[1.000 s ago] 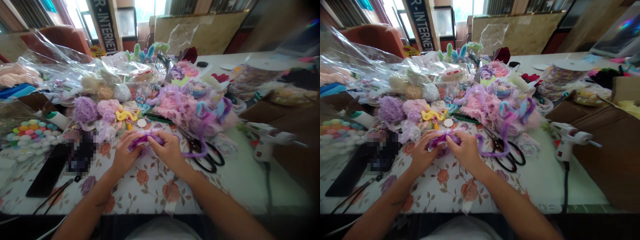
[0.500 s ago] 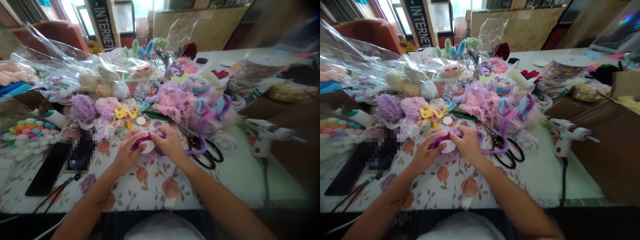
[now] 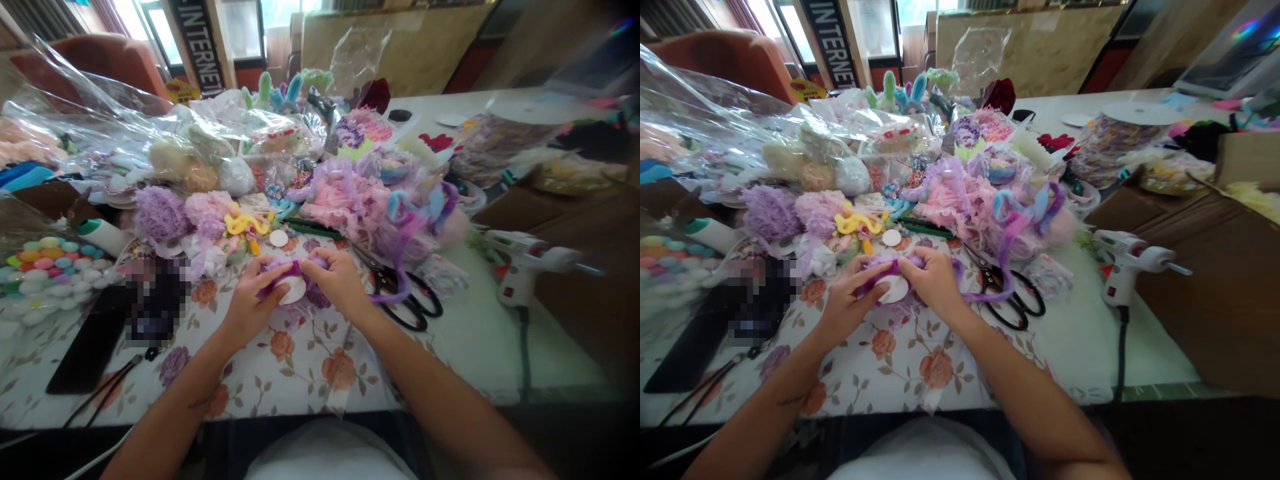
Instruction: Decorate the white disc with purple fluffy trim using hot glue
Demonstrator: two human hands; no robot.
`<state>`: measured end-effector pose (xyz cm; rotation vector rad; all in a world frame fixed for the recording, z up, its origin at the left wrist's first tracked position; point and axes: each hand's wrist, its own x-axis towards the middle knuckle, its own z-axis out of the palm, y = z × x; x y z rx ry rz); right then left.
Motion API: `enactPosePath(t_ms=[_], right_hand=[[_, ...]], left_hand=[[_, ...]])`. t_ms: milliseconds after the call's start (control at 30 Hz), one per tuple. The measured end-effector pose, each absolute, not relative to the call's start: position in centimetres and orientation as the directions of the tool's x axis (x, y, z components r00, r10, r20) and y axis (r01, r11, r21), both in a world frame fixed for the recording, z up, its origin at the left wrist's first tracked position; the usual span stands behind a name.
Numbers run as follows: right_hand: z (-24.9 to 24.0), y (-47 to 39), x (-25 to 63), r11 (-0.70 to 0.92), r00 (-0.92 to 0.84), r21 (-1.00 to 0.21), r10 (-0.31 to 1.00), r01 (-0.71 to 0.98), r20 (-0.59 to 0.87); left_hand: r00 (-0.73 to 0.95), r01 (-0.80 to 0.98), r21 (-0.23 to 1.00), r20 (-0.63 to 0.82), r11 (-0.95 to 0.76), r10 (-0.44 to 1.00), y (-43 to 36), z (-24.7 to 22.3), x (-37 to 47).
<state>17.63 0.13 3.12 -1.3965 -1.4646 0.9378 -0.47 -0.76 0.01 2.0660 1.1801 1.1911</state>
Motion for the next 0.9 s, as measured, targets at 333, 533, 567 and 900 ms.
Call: enactPosePath(t_ms=[333, 533, 567, 900], right_hand=[[2.8, 0.2, 18.0, 0.131, -0.031, -0.881, 0.991, 0.454, 0.132], [2.6, 0.0, 17.8, 0.195, -0.05, -0.807, 0.978, 0.558, 0.201], [2.6, 0.1, 17.9, 0.193, -0.057, -0.812, 0.979, 0.55, 0.194], [2.1, 0.9, 18.6, -0.002, -0.122, -0.946, 0.992, 0.324, -0.044]], left_hand=[[0.208, 0.377, 0.823, 0.373, -0.426, 0.904, -0.7, -0.1, -0.6], [0.182, 0.362, 0.85, 0.339, -0.383, 0.923, -0.8, 0.0, -0.5], [0.183, 0.36, 0.85, 0.34, -0.385, 0.922, -0.7, 0.0, -0.5], [0.183, 0.343, 0.848, 0.361, -0.404, 0.914, -0.5, -0.3, -0.5]])
